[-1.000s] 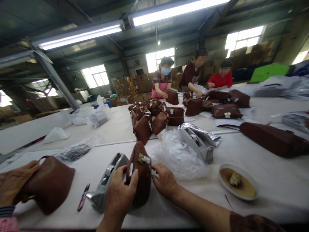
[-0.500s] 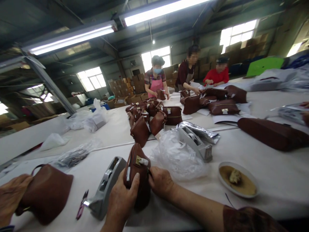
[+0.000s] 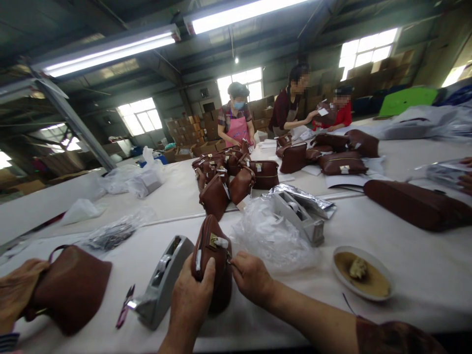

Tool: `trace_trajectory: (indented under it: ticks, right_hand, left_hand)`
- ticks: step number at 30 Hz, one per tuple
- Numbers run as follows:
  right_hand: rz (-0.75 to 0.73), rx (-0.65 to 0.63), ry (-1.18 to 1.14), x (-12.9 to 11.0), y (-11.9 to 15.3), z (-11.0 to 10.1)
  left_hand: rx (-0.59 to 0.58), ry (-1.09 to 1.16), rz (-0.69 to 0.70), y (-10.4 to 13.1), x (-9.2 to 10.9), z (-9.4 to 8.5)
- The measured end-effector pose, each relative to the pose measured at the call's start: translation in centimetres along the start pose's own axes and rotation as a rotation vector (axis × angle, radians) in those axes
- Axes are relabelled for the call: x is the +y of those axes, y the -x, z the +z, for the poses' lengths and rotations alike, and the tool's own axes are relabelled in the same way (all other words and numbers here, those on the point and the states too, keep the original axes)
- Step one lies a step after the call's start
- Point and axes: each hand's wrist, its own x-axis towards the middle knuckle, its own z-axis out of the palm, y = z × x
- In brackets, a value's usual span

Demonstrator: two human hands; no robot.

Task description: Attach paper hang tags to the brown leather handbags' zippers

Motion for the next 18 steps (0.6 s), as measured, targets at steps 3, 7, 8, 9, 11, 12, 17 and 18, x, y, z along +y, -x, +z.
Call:
trace_trajectory:
  ticks: [3, 7, 8, 9, 11, 12, 17, 18]
  right_hand:
    - [-0.049, -0.038, -0.016, -1.9, 1.2, -0.1]
    - [-0.082, -0.086, -0.034, -4.2, 2.6, 1.2]
    - [-0.096, -0.097, -0.032, -4.6, 2.8, 1.6]
    - [-0.108, -0.107, -0.029, -4.9, 3.0, 2.1]
    - [-0.11, -0.117, -0.026, -5.2, 3.3, 2.8]
    - [-0.101, -0.115, -0.03, -5.2, 3.4, 3.0]
    - [-0.036, -0.111, -0.18, -3.9, 3.2, 1.4]
    - [0.007, -0.068, -0.198, -3.2, 2.7, 0.9]
  left_hand:
    - [0.013, 0.008, 0.002, 0.1, 0.1, 0.3]
    - [0.043, 0.015, 0.018, 0.2, 0.5, 0.8]
    - [0.047, 0.017, 0.018, 0.3, 0.5, 0.9]
    - [0.049, 0.018, 0.017, 0.2, 0.6, 1.0]
    - [0.054, 0.022, 0.016, 0.2, 0.5, 1.1]
    - [0.055, 0.023, 0.016, 0.2, 0.4, 1.0]
    - [0.024, 0.026, 0.027, 0.1, -0.1, 0.5]
    - [0.015, 0.029, 0.034, 0.1, -0.1, 0.4]
